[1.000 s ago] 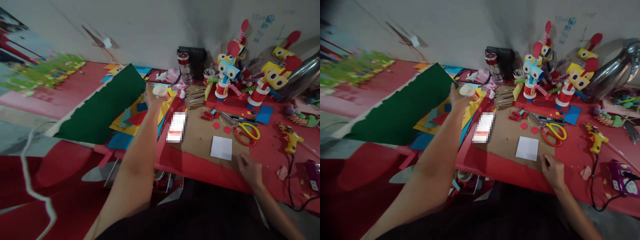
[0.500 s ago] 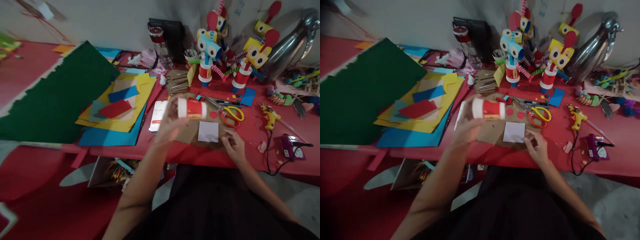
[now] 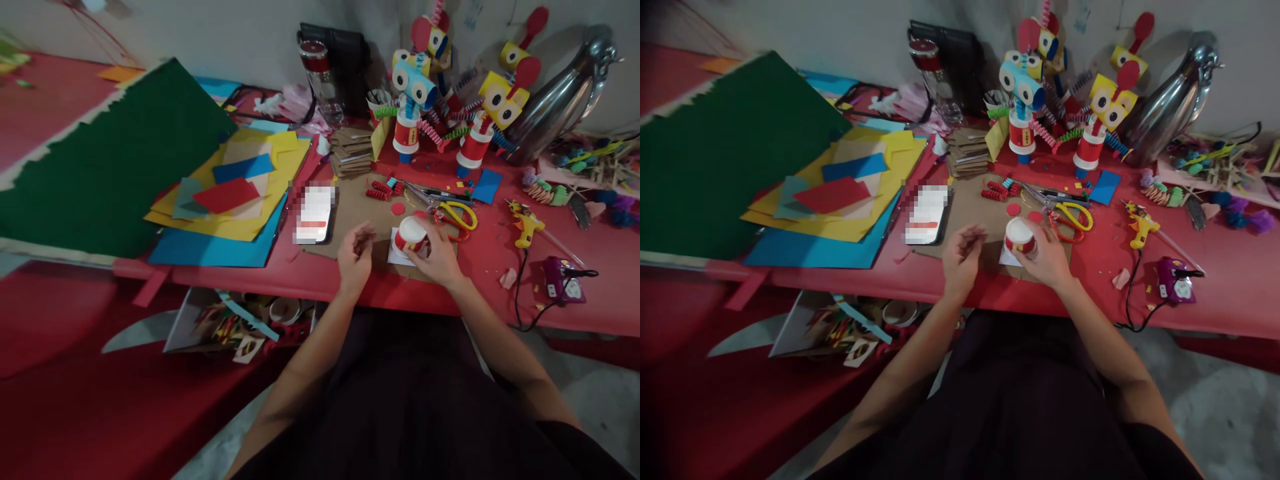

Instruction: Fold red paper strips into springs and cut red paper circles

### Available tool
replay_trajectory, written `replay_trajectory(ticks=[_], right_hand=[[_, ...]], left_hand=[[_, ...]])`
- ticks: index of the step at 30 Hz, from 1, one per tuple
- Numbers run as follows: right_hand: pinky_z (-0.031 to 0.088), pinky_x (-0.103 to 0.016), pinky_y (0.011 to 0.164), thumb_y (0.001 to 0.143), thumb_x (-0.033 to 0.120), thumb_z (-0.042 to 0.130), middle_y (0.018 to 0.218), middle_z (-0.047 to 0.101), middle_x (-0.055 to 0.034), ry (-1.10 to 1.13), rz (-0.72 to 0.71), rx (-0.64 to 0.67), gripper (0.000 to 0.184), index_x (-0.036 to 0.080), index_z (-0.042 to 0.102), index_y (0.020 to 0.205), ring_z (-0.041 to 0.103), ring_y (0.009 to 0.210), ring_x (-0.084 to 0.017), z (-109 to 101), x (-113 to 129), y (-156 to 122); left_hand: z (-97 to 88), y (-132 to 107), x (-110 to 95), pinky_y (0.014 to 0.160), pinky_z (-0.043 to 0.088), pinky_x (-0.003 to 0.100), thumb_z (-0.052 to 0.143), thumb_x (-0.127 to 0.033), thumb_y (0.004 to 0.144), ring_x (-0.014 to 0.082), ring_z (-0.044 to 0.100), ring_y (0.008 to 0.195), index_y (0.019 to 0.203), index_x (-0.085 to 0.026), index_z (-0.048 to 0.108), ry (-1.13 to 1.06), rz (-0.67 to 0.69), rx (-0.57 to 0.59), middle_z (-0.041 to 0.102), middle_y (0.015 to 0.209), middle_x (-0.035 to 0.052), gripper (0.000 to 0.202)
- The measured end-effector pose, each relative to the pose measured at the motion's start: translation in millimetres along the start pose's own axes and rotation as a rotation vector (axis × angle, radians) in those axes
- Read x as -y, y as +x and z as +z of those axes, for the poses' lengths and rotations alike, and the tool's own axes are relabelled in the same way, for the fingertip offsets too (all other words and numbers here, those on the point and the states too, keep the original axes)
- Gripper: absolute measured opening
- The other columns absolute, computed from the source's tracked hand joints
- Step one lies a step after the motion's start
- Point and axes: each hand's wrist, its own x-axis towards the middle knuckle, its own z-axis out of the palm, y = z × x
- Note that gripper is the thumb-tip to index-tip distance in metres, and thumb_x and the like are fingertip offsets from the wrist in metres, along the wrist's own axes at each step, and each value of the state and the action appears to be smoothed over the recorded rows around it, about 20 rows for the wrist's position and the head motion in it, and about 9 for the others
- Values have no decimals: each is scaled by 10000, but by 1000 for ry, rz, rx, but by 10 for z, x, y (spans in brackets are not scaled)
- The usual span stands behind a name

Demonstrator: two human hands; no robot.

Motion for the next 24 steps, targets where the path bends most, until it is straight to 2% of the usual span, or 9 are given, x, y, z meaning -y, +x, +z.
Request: replay_trajectory(ticks=[2,4,13,17,19,21,24], right_hand=[[460,-516,1012,796,331,633,1236,605,-121,-76,-57,42,545,242,484,1312,552,1170,-292,54,-36,-9],[464,-518,1008,797,319,617,1231,593,-129,-124,-79,41,562,238,462,1332,544,1177,-295,83,-51,-20],[460,-506,1018,774,304,619,1191,585,-136,-179,-140,48,651,224,391,1378,542,1155,-297,73,-83,-40],[430,-540,1034,747,309,629,1235,564,-153,-193,-113,47,743,202,328,1417,516,1190,-318,95,-94,-58],[421,-544,1037,736,304,624,1257,552,-165,-190,-97,44,765,184,310,1424,507,1200,-322,113,-98,-61],[416,-543,1035,730,301,613,1256,555,-166,-173,-82,55,768,183,308,1425,505,1199,-322,121,-100,-60],[415,-538,1026,716,302,604,1245,568,-150,-118,-79,76,765,207,321,1421,502,1196,-322,90,-92,-66]], left_hand=[[-14,-30,31,892,546,385,524,-321,896,177,679,928,1079,-206,611,-34,-36,-46,691,1000,79,233],[-8,-42,39,883,553,377,512,-286,900,172,683,917,1057,-204,621,-47,-35,-41,696,996,76,208],[35,-16,34,917,542,389,448,-311,938,178,666,1005,1175,-214,584,76,116,75,681,1117,104,290],[80,59,-111,962,513,417,476,-357,926,212,586,1176,1262,-236,550,186,281,216,609,1283,116,365],[115,105,-169,1004,480,438,496,-371,914,227,537,1242,1224,-247,586,256,375,312,575,1334,106,346],[148,136,-188,1018,464,444,501,-369,909,227,548,1226,1153,-248,630,300,428,379,597,1301,100,301],[176,147,-157,1004,471,434,502,-351,907,221,580,1176,1122,-239,640,306,452,402,633,1235,106,280]])
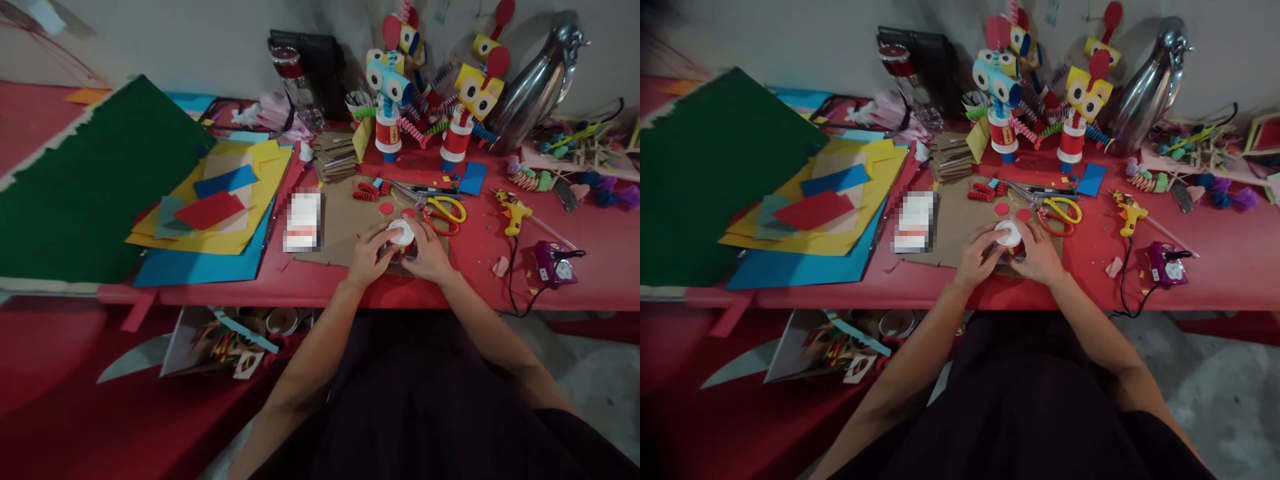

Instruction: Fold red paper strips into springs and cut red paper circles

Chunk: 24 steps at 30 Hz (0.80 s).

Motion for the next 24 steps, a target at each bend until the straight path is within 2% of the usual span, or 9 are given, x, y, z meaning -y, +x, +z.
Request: replay_trajectory(ticks=[3,5,8,11,16,20,24], right_hand=[[437,-513,987,732,325,580,1243,574,-130,121,1,-65,696,236,365,1387,522,1155,-310,-78,3,-34],[466,-478,923,779,348,524,1180,596,-108,231,77,-237,569,258,414,1331,558,1077,-282,-127,-13,-59],[485,-398,816,852,360,440,970,614,-59,364,274,-587,337,264,502,1169,592,913,-219,-161,-83,-63],[468,-314,682,864,354,428,783,569,-8,476,451,-765,201,247,538,994,559,722,-160,-153,-180,-27],[400,-253,565,819,294,462,659,523,36,639,571,-810,124,223,559,852,455,561,-111,-124,-209,17],[400,-251,578,821,290,483,667,546,34,628,552,-762,134,215,587,858,490,596,-115,-117,-123,10],[429,-260,613,827,300,490,702,571,21,586,523,-738,136,209,586,858,536,627,-119,-109,-73,-5]], left_hand=[[27,-23,39,1005,467,433,507,-351,901,224,575,1183,1136,-229,624,-5,10,-2,628,1239,117,290],[38,-38,60,1002,467,438,521,-373,890,231,573,1186,1153,-231,611,-7,5,18,628,1234,121,312],[45,-54,77,996,469,445,564,-407,860,245,574,1183,1173,-238,595,-8,-10,33,628,1226,125,357],[43,-62,80,999,467,452,601,-418,835,255,572,1183,1184,-242,588,8,-19,32,625,1227,125,391],[34,-62,81,995,474,449,608,-388,839,252,570,1189,1211,-237,568,29,7,47,618,1239,126,403],[33,-69,61,994,477,450,586,-372,857,250,566,1200,1217,-244,562,38,23,70,609,1259,124,382],[3,-63,1,990,477,454,578,-371,860,258,549,1221,1205,-233,573,83,62,36,548,1345,143,371]])
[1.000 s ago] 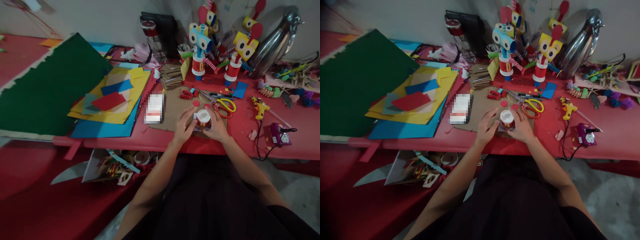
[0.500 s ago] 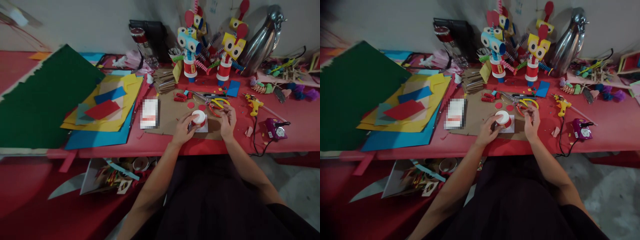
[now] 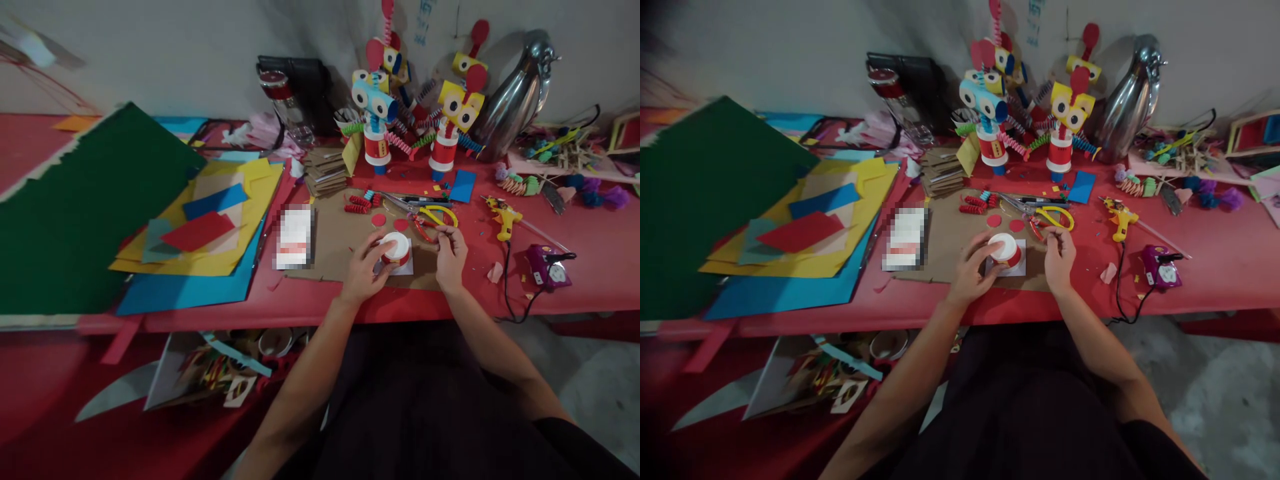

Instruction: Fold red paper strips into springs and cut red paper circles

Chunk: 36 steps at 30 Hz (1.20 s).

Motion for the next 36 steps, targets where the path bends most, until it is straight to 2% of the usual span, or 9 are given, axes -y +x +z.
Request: replay_trajectory(ticks=[3,6,9,14,18,22,26,31,36], right_hand=[[437,-261,611,837,322,485,689,571,18,-31,-14,-10,149,210,582,854,544,626,-124,-9,-2,-34],[440,-258,604,840,328,484,674,570,20,-38,-25,-38,156,211,586,855,549,624,-129,-24,6,-23],[454,-276,621,855,326,464,720,610,1,-132,-89,-29,174,215,597,866,561,646,-144,-10,41,158],[445,-449,883,837,212,455,879,672,-94,-693,-336,264,221,214,674,803,575,891,-248,169,21,794],[409,-557,891,803,171,533,965,646,-170,-983,-302,372,167,198,698,814,509,1023,-342,324,-186,1139],[400,-587,877,777,198,633,997,611,-160,-999,-314,378,63,201,687,810,468,1064,-368,352,-411,1251],[394,-580,874,763,227,684,958,604,-132,-951,-333,387,62,208,662,817,456,1064,-358,356,-463,1294],[339,-581,926,868,128,486,929,631,-113,-1053,-328,477,148,178,617,913,494,1055,-316,409,-294,1244],[324,-537,977,932,146,389,878,612,-66,-861,-410,427,207,215,583,953,500,1111,-282,373,-204,1108]], left_hand=[[-61,60,-18,977,478,484,611,-401,829,287,544,1223,1183,-232,588,47,77,-14,542,1360,151,393],[-124,176,12,956,486,506,644,-415,794,302,583,1170,1112,-244,617,85,170,20,624,1261,134,363],[-146,291,66,913,513,490,675,-374,768,290,634,1085,1032,-243,632,101,289,23,681,1157,115,298],[-93,308,134,864,541,449,689,-329,753,273,657,1044,1009,-229,623,87,359,-43,683,1149,125,283],[-90,234,165,841,548,441,675,-356,770,269,672,1012,1020,-227,624,116,302,5,697,1119,126,285],[-117,208,197,843,541,436,684,-370,767,263,670,1018,1057,-235,613,102,290,23,691,1144,118,328],[-118,210,218,852,533,440,695,-368,756,258,665,1023,1080,-250,605,61,272,45,681,1167,104,356],[-113,189,226,850,526,465,698,-422,739,271,664,1003,1018,-245,624,85,189,72,690,1134,98,339],[-120,146,246,880,507,478,714,-424,720,281,651,1022,1032,-258,619,40,152,81,680,1151,94,366]])
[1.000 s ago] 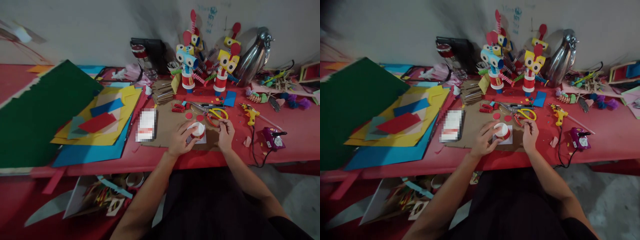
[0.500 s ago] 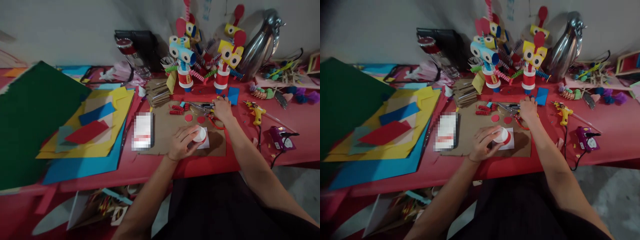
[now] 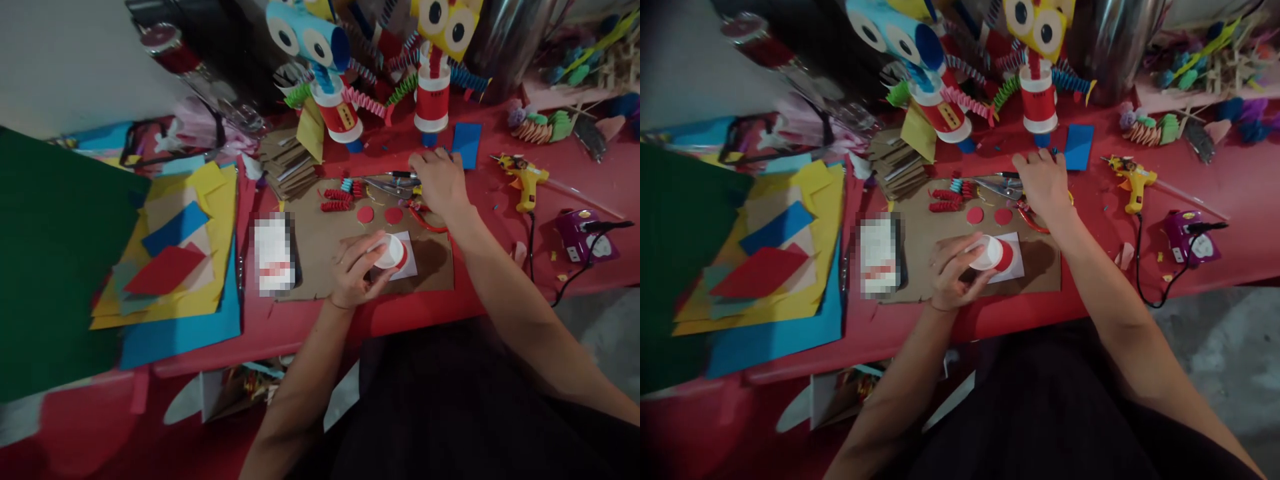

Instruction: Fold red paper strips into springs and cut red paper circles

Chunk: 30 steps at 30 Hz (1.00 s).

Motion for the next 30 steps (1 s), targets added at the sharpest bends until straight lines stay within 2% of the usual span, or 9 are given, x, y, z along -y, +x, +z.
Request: replay_trajectory(ticks=[5,8,11,14,17,21,25,28,30], right_hand=[[371,-509,977,909,152,461,886,582,-53,44,90,87,169,218,603,971,531,1105,-284,-84,66,-123],[415,-480,959,911,194,473,942,572,-49,101,45,64,183,220,605,1034,554,1055,-262,-194,115,-152],[502,-363,811,932,218,427,893,580,-29,403,18,9,223,239,588,1085,595,827,-177,-300,179,-199],[514,-289,629,922,270,460,719,558,8,797,92,27,170,222,609,988,579,619,-126,-397,248,-275],[523,-272,578,902,320,492,727,592,-3,1129,152,127,189,194,631,928,611,619,-121,-511,288,-344],[553,-290,582,816,337,620,814,632,-4,1404,143,207,250,221,628,1038,642,695,-141,-626,313,-381],[558,-295,587,769,361,712,820,622,20,1271,140,37,309,279,611,1050,628,701,-138,-593,377,-392],[501,-264,515,868,400,605,738,585,17,1140,156,-88,176,261,639,969,582,612,-120,-520,457,-411],[432,-249,465,905,352,560,710,563,21,1083,149,-171,138,258,661,916,525,550,-103,-490,523,-432]], left_hand=[[-2,-41,30,902,483,487,699,-410,729,285,627,1048,1065,-274,625,34,-11,21,653,1193,83,370],[-3,-55,31,892,476,477,698,-404,726,278,626,1031,1047,-289,645,68,28,-15,653,1180,69,345],[-7,-53,0,854,482,458,677,-394,737,274,630,1001,1018,-263,662,189,41,-30,672,1125,89,310],[-18,-32,-49,841,483,431,665,-338,746,266,633,999,1051,-245,658,241,125,-57,691,1103,99,319],[-41,13,-110,857,469,417,661,-309,746,258,640,999,1074,-255,656,310,190,-68,710,1092,84,333],[-97,106,-228,862,459,385,661,-253,744,233,642,996,1033,-275,678,369,249,-83,730,1044,49,290],[-178,216,-333,795,458,330,695,-214,732,181,651,887,989,-217,688,386,278,-71,751,917,24,257],[-226,274,-337,744,430,317,704,-240,757,151,656,830,914,-225,701,422,335,-29,753,909,-7,158],[-230,284,-305,706,414,299,723,-250,752,137,651,855,864,-239,705,455,414,-23,748,935,-26,114]])
